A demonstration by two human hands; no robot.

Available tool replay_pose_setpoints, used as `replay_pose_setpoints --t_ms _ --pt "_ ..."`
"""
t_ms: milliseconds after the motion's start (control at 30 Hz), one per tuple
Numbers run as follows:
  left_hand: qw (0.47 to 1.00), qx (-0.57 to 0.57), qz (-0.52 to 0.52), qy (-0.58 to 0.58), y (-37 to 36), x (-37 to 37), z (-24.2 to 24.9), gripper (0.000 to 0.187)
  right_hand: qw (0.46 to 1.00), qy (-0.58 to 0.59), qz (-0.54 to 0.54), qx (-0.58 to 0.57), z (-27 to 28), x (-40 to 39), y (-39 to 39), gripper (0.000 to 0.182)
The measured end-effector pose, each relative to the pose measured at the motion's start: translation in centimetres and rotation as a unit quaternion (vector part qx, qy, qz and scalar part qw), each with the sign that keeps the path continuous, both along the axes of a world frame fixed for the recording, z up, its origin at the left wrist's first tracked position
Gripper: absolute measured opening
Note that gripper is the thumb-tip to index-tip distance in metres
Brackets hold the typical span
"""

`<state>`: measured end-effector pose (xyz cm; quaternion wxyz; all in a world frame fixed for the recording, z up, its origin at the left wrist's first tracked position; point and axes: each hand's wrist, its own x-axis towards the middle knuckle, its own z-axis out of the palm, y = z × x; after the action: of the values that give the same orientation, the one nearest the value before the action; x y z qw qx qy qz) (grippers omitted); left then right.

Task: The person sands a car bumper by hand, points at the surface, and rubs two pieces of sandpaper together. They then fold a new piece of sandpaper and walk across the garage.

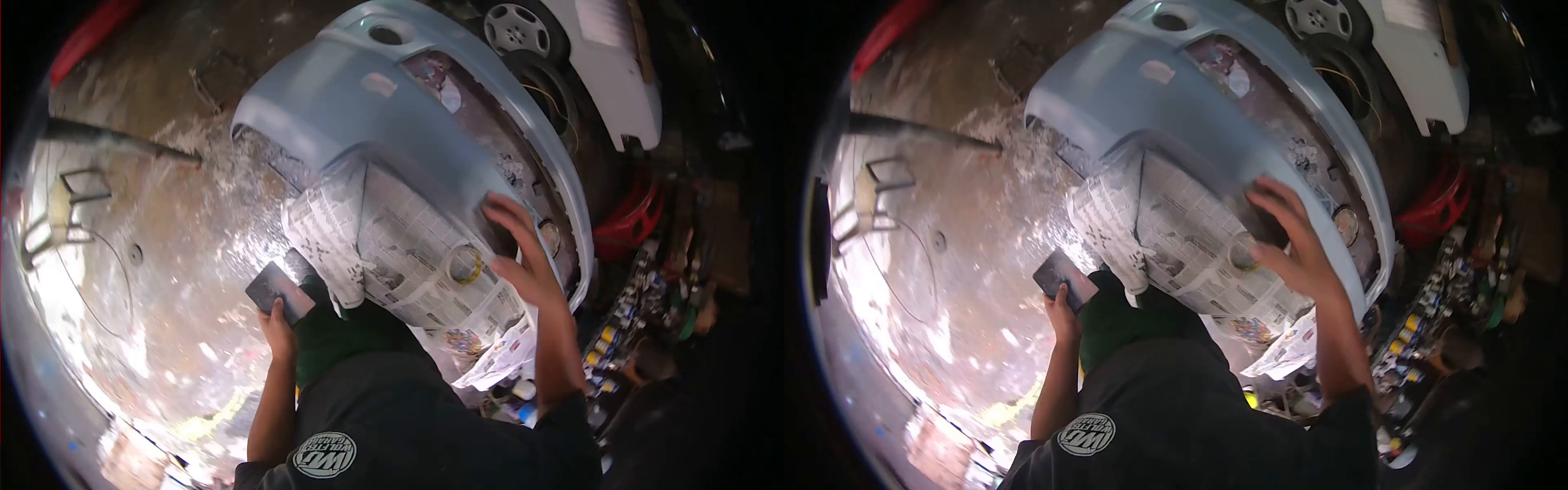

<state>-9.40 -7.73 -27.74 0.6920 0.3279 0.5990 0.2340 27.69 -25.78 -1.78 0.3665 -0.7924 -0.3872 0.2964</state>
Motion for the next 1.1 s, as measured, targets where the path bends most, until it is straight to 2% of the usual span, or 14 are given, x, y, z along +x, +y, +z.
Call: replay_pose_setpoints --t_ms 67,167,267,300,500,633,733,767,1100 --pt "0.995 -0.079 0.054 -0.033 -3.4 -3.1 -4.1 0.033 0.964 -0.215 0.112 -0.107 -1.4 2.4 2.5 0.06" --pt "0.982 -0.128 0.119 -0.069 -7.9 -5.2 -8.1 0.037 0.853 -0.399 0.27 -0.202 -3.0 4.8 6.5 0.051" --pt "0.983 -0.127 0.121 -0.047 -11.1 -6.8 -10.7 0.036 0.823 -0.413 0.337 -0.197 -4.8 6.5 9.5 0.047" --pt "0.982 -0.126 0.131 -0.055 -11.5 -6.7 -10.3 0.036 0.827 -0.395 0.342 -0.208 -5.0 6.8 10.6 0.046" --pt "0.968 -0.146 0.191 -0.069 -13.7 -7.9 -10.8 0.035 0.775 -0.431 0.395 -0.24 -6.9 8.4 13.9 0.045" --pt "0.964 -0.16 0.204 -0.061 -13.5 -8.0 -10.0 0.032 0.765 -0.426 0.417 -0.244 -6.9 8.3 15.2 0.044" --pt "0.967 -0.157 0.194 -0.054 -13.2 -8.4 -9.9 0.042 0.756 -0.433 0.428 -0.241 -6.8 8.1 15.8 0.044" --pt "0.966 -0.15 0.204 -0.06 -13.1 -8.4 -9.7 0.032 0.751 -0.438 0.43 -0.242 -6.8 8.1 16.1 0.044" --pt "0.965 -0.165 0.202 -0.042 -12.3 -8.8 -9.2 0.031 0.739 -0.454 0.432 -0.248 -7.4 8.7 16.0 0.044"
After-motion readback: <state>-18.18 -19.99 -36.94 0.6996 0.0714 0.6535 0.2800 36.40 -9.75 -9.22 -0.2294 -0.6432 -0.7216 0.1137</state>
